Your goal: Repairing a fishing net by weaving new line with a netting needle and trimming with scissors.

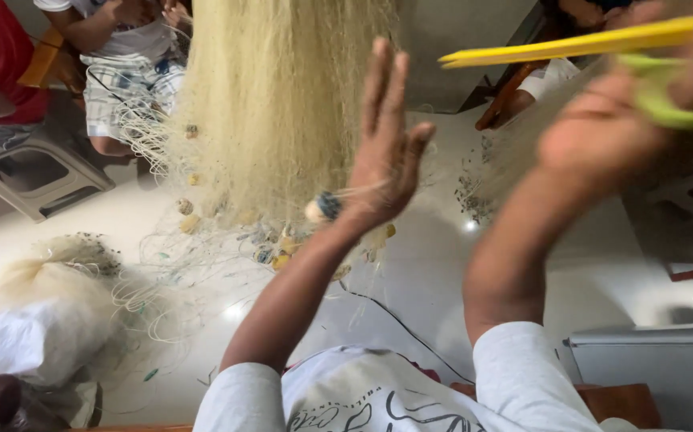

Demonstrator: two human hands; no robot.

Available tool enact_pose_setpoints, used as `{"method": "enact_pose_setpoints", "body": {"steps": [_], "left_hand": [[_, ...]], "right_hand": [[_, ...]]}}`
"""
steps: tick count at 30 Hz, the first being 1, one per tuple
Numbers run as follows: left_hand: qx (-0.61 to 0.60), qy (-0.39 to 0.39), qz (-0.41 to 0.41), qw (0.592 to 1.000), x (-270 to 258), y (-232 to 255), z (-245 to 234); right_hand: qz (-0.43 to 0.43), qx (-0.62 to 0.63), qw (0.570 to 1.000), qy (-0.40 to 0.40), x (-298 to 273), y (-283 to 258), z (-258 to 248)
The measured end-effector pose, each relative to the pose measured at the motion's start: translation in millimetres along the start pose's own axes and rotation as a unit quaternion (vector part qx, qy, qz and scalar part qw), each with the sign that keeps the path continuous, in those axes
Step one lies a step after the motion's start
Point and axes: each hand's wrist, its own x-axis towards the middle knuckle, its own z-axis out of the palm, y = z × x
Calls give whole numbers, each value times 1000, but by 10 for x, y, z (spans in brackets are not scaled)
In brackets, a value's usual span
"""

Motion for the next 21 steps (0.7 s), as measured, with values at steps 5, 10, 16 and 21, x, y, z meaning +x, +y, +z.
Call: {"method": "enact_pose_setpoints", "body": {"steps": [5, 10, 16, 21], "left_hand": [[-84, -16, 6, 996, -146, 100, 373], [-202, -86, -57, 974, -230, 311, 514], [-213, -91, -58, 971, -302, 307, 624], [-207, -69, -66, 974, -534, 125, 801]], "right_hand": [[106, -124, 983, 87, 198, -225, -937], [112, -194, 956, 189, 92, -676, -1026], [124, -378, 916, 45, -421, -914, -1190], [328, -341, 874, 114, -1391, -934, -1497]]}}
